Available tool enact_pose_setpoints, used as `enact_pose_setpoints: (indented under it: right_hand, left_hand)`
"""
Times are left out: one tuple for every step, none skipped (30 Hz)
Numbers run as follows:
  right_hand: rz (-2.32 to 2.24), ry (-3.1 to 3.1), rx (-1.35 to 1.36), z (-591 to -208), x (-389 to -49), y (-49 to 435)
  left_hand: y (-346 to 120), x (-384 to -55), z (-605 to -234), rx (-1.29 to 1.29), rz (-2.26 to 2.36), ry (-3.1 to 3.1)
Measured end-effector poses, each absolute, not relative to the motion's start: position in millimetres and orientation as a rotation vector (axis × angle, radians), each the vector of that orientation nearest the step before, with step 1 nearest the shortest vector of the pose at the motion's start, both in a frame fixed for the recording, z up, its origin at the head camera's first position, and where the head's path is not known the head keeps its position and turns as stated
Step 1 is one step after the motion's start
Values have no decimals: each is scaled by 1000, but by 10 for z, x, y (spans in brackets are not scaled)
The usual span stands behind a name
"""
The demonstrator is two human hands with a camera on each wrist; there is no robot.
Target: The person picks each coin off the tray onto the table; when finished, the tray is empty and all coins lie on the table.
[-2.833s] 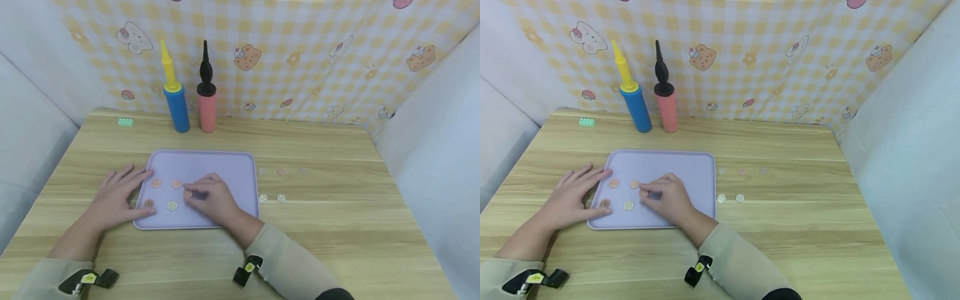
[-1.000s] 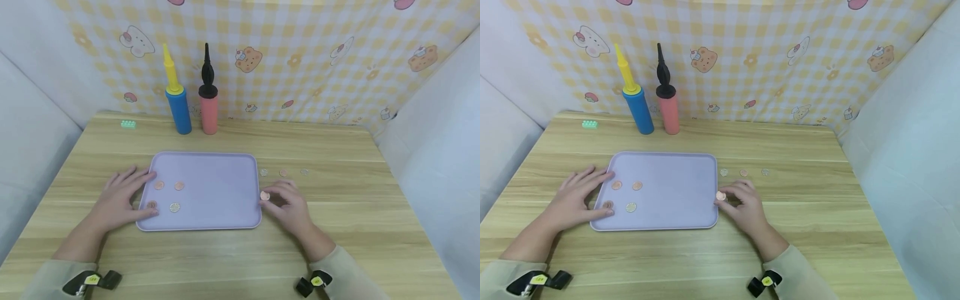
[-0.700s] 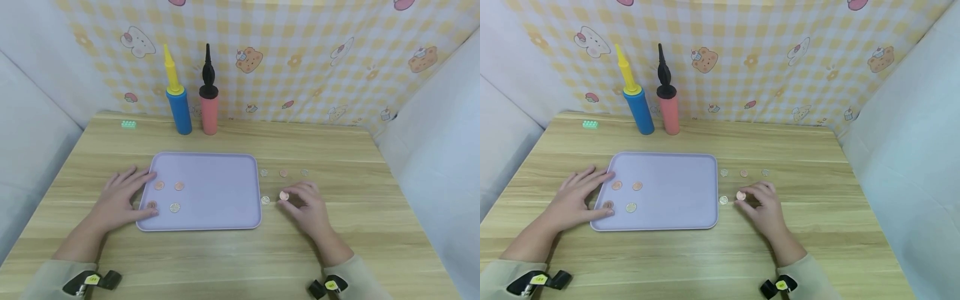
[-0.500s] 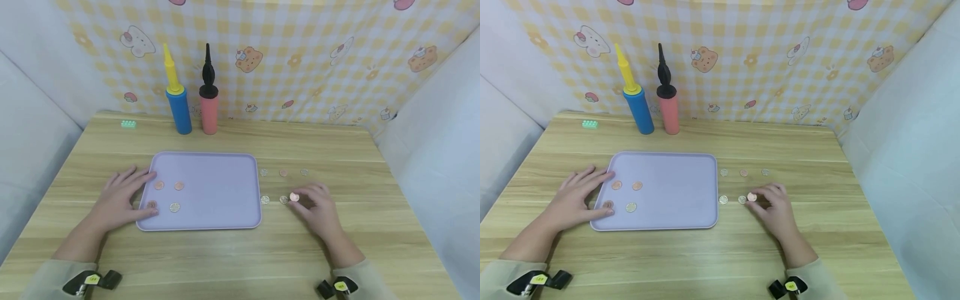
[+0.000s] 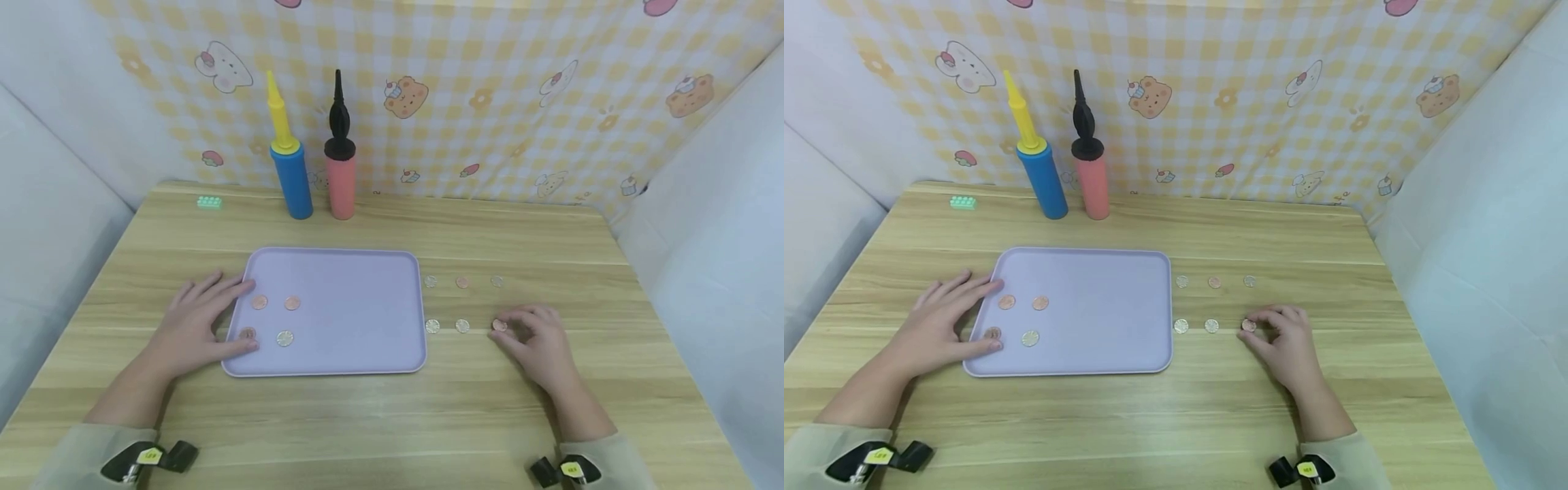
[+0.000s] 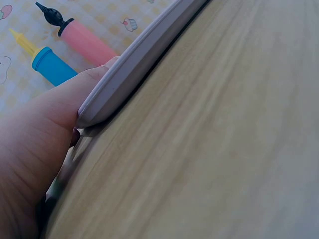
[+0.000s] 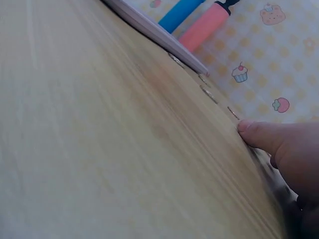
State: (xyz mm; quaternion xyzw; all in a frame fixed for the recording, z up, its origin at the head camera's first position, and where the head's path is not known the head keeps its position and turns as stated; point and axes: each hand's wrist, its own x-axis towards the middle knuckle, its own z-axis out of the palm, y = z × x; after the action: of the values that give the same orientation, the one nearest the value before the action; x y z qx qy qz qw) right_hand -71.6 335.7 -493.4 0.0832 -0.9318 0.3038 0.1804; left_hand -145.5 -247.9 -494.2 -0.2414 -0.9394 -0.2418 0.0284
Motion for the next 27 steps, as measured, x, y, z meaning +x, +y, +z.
enact_pose_setpoints:
  right_hand:
    - [851,-2638,229,-4928,-715,3360]
    - [844,-2643,222,-4923,-715,3366]
    - [835,-2650,215,-4916,-713,3370]
    - [829,-2656,212,-4911,-712,3376]
    - [817,-2662,208,-4904,-711,3382]
    - [807,-2669,202,-4896,-707,3389]
    - [807,-2674,200,-4887,-702,3392]
    - [802,-2681,198,-4879,-696,3395]
    - [797,-2686,197,-4871,-689,3397]
    - [792,-2689,197,-4864,-682,3398]
    - [787,-2691,196,-4856,-676,3398]
    - [786,-2690,196,-4854,-672,3399]
    - [790,-2687,200,-4850,-669,3399]
    - [793,-2683,208,-4849,-667,3397]
    - [805,-2677,217,-4850,-668,3397]
    - [815,-2669,232,-4851,-670,3394]
    - [828,-2661,242,-4854,-671,3391]
    - [839,-2654,251,-4858,-672,3388]
    - [850,-2646,260,-4860,-673,3382]
    - [858,-2638,267,-4864,-674,3378]
    - [863,-2631,269,-4870,-675,3374]
    - [861,-2624,271,-4877,-677,3372]
    - [860,-2618,270,-4885,-679,3371]
    - [854,-2612,271,-4894,-684,3371]
    - [849,-2606,269,-4903,-689,3371]
    - [844,-2600,267,-4913,-696,3371]
    - [836,-2594,263,-4923,-704,3369]
  left_hand:
    - [-2478,-1455,-4941,-744,-749,-2898]
    - [-2478,-1456,-4944,-747,-751,-2896]
    - [-2478,-1457,-4947,-747,-754,-2894]
    - [-2476,-1457,-4949,-747,-756,-2891]
    - [-2476,-1458,-4952,-750,-758,-2888]
    - [-2475,-1457,-4954,-751,-759,-2886]
    - [-2475,-1457,-4957,-753,-759,-2884]
    - [-2473,-1457,-4957,-755,-759,-2881]
    - [-2470,-1457,-4959,-753,-762,-2880]
    - [-2466,-1456,-4957,-753,-763,-2879]
    - [-2465,-1457,-4958,-756,-762,-2878]
    - [-2462,-1457,-4957,-757,-762,-2879]
    - [-2460,-1457,-4955,-754,-764,-2879]
    - [-2458,-1456,-4953,-755,-765,-2878]
    - [-2460,-1455,-4952,-755,-765,-2877]
    - [-2463,-1454,-4949,-757,-764,-2877]
    - [-2464,-1452,-4946,-758,-764,-2876]
    - [-2465,-1449,-4942,-756,-765,-2875]
    - [-2466,-1448,-4940,-755,-767,-2873]
    - [-2468,-1446,-4939,-758,-767,-2871]
    - [-2470,-1446,-4939,-761,-767,-2871]
    - [-2470,-1444,-4937,-762,-770,-2869]
    - [-2469,-1443,-4935,-763,-770,-2867]
    - [-2470,-1443,-4937,-766,-771,-2866]
    - [-2471,-1444,-4937,-766,-773,-2865]
    - [-2473,-1446,-4939,-767,-772,-2865]
    - [-2475,-1448,-4940,-766,-771,-2866]
